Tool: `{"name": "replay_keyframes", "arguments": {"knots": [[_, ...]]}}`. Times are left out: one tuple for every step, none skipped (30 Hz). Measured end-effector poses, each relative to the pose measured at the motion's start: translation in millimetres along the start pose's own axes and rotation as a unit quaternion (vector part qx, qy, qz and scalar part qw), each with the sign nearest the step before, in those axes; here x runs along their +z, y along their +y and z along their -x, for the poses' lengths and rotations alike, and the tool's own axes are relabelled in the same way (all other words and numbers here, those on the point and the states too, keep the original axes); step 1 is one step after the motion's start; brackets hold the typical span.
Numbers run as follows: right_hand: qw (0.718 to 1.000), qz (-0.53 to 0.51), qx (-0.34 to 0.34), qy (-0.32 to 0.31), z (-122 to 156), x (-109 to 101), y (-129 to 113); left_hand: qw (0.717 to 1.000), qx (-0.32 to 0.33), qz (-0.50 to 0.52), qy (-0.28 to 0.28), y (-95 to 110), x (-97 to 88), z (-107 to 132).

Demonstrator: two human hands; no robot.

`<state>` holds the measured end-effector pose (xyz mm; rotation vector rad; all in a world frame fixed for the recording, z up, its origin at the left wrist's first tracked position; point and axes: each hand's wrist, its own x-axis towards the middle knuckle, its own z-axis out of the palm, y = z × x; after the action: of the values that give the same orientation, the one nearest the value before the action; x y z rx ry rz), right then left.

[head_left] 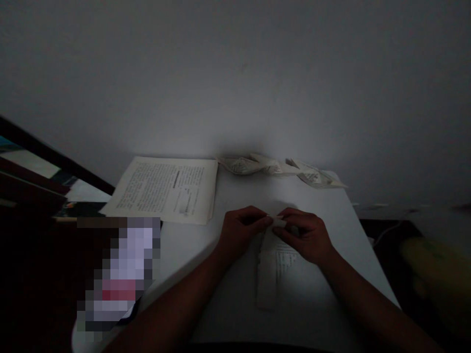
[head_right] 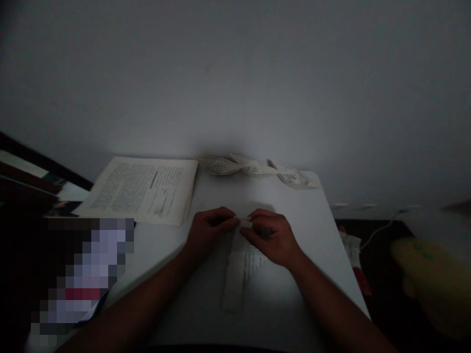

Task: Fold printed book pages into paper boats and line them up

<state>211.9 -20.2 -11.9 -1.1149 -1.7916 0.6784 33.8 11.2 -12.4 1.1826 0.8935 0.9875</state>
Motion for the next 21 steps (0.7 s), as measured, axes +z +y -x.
{"name": "replay_keyframes", "arguments": {"knots": [[1.000, 0.002, 0.003, 0.000, -0.7, 0.3, -1.3, 1.000, 0.023, -0.007, 0.006, 0.5, 0.3, 0.4], [1.000, 0.006, 0.006, 0.002, -1.2, 0.7, -2.5, 0.999, 0.049, -0.011, 0.013, 0.6, 0.4, 0.8], [1.000, 0.009, 0.011, 0.006, -1.4, 1.2, -3.2, 0.997, 0.074, -0.015, 0.020, 0.3, 0.4, 1.2], [1.000, 0.013, 0.022, 0.007, -1.3, 1.9, -3.5, 0.995, 0.094, -0.019, 0.026, -0.3, 0.2, 1.6], [0.999, 0.016, 0.037, 0.011, -0.7, 2.5, -3.5, 0.994, 0.106, -0.023, 0.030, -1.2, -0.1, 2.0], [0.998, 0.018, 0.058, 0.014, 0.2, 3.2, -3.0, 0.993, 0.113, -0.028, 0.032, -2.1, -0.4, 2.3], [0.996, 0.016, 0.083, 0.019, 1.3, 3.8, -2.4, 0.992, 0.116, -0.031, 0.033, -2.9, -0.7, 2.7], [0.994, 0.007, 0.108, 0.026, 2.5, 4.2, -1.7, 0.992, 0.118, -0.034, 0.033, -3.5, -1.0, 3.0], [0.991, -0.006, 0.130, 0.034, 3.7, 4.5, -1.0, 0.992, 0.119, -0.036, 0.032, -3.8, -1.0, 3.5], [0.988, -0.025, 0.146, 0.039, 4.6, 4.7, -0.4, 0.992, 0.118, -0.040, 0.030, -3.8, -0.9, 4.1], [0.986, -0.045, 0.155, 0.041, 5.2, 4.7, 0.0, 0.992, 0.113, -0.045, 0.029, -3.4, -0.5, 4.7], [0.985, -0.061, 0.160, 0.035, 5.5, 4.5, 0.2, 0.993, 0.104, -0.052, 0.027, -2.8, 0.0, 5.5], [0.984, -0.069, 0.161, 0.025, 5.5, 4.3, 0.3, 0.994, 0.093, -0.059, 0.026, -1.9, 0.7, 6.3], [0.985, -0.068, 0.159, 0.013, 5.3, 4.1, 0.3, 0.994, 0.083, -0.066, 0.025, -0.8, 1.4, 7.1], [0.986, -0.060, 0.156, 0.001, 4.9, 3.8, 0.3, 0.994, 0.074, -0.073, 0.026, 0.3, 2.2, 7.8], [0.987, -0.048, 0.152, -0.006, 4.4, 3.6, 0.2, 0.994, 0.067, -0.078, 0.026, 1.3, 2.8, 8.4], [0.988, -0.037, 0.148, -0.011, 3.9, 3.4, 0.1, 0.994, 0.064, -0.082, 0.026, 2.2, 3.3, 8.8], [0.989, -0.028, 0.145, -0.014, 3.5, 3.3, 0.0, 0.994, 0.062, -0.084, 0.028, 2.6, 3.7, 9.0], [0.989, -0.023, 0.144, -0.015, 3.2, 3.3, 0.0, 0.994, 0.061, -0.087, 0.028, 2.7, 4.0, 9.1], [0.989, -0.021, 0.142, -0.016, 3.1, 3.2, 0.1, 0.994, 0.061, -0.087, 0.029, 2.3, 4.1, 9.0], [0.990, -0.021, 0.140, -0.016, 3.2, 3.2, 0.5, 0.994, 0.062, -0.087, 0.029, 1.4, 4.2, 8.7]]}}
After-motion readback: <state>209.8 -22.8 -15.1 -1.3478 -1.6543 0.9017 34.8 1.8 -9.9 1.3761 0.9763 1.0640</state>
